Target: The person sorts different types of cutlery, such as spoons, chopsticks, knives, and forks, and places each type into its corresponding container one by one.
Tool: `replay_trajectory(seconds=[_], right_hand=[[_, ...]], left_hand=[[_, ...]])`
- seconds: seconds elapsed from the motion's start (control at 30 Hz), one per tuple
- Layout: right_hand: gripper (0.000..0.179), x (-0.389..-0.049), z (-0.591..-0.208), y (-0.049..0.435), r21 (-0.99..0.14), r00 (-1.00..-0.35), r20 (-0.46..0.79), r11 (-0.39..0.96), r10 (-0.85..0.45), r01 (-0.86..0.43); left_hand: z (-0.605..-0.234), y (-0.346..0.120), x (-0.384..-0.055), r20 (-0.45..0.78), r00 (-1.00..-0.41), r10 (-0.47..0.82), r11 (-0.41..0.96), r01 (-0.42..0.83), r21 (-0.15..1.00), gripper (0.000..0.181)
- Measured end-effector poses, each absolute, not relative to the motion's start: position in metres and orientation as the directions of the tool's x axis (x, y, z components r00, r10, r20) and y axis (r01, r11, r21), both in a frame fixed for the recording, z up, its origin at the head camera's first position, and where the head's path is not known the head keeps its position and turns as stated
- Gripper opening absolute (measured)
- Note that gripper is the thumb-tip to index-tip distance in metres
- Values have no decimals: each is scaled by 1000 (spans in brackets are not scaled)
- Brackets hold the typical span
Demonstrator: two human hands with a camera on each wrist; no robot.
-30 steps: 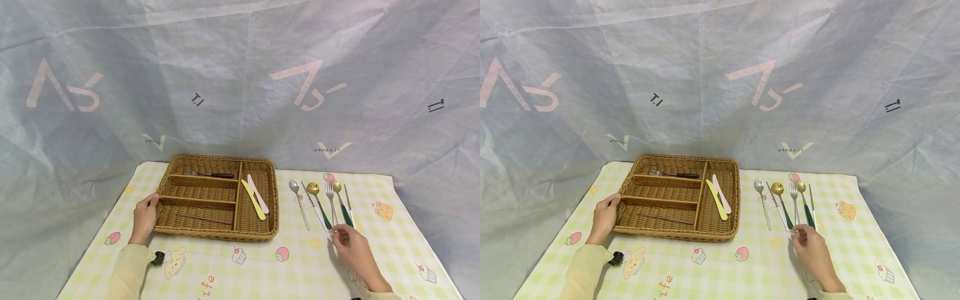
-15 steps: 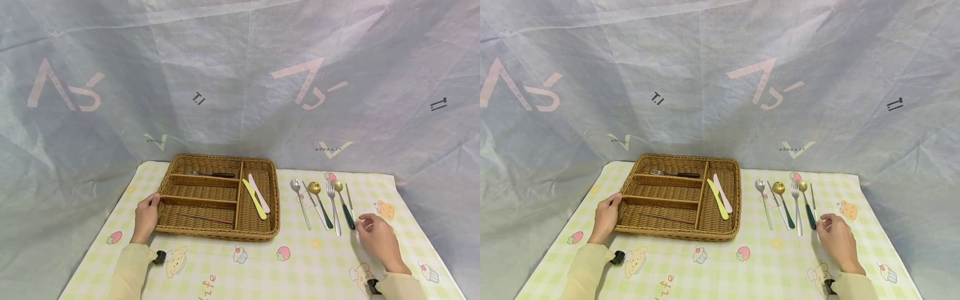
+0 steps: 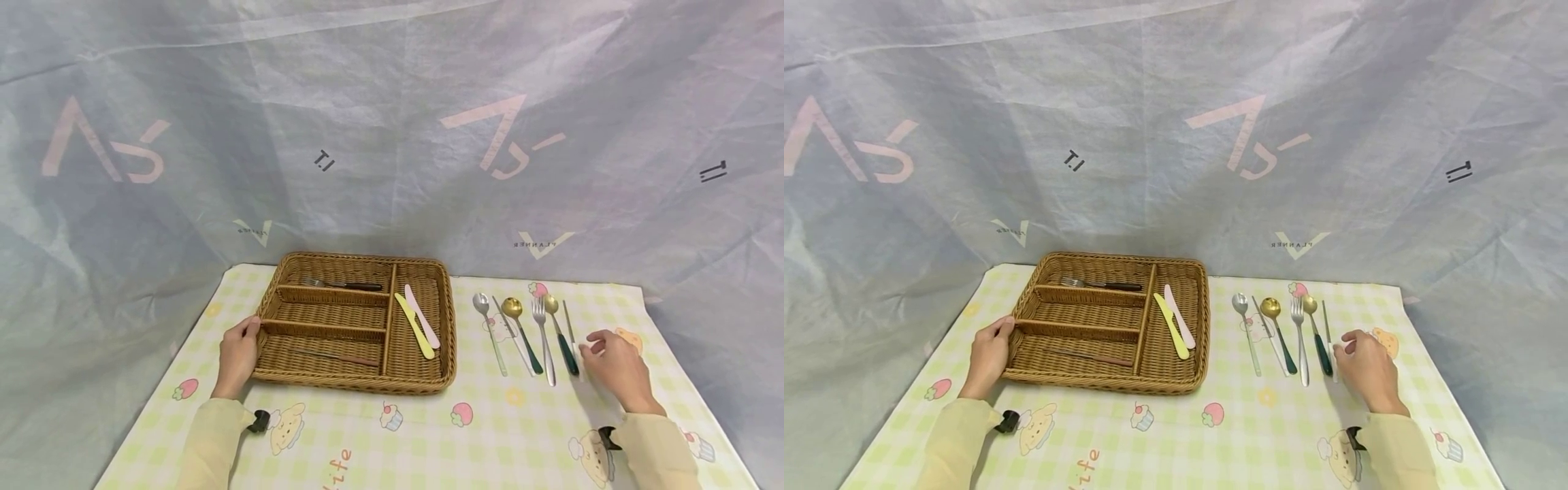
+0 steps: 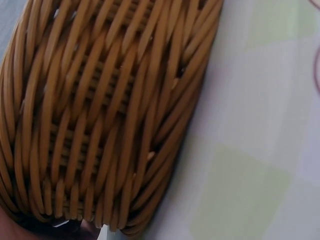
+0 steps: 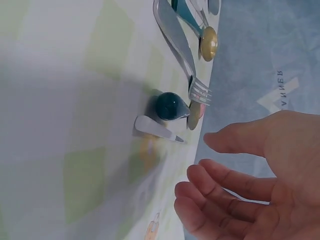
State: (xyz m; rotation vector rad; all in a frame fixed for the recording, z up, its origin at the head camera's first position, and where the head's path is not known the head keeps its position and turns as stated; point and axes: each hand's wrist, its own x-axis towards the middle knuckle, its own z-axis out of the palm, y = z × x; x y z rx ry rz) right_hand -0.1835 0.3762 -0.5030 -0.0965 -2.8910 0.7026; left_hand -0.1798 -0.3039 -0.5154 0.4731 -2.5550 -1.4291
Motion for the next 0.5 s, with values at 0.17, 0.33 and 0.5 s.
replay_trajectory(seconds=[0.17, 0.33, 0.5], right_hand=[[37, -192, -506, 377, -454, -993, 67, 889, 101, 60], [37, -196, -514, 375, -435, -995, 2, 896, 101, 90], [35, -195, -515, 373, -430, -996, 0, 899, 89, 81]], left_hand=[[-516, -303, -180, 6, -932, -362, 490, -185, 852, 54], [-517, -302, -181, 29, -931, -364, 505, -171, 846, 57], [-518, -303, -181, 30, -928, -371, 507, -175, 844, 55]])
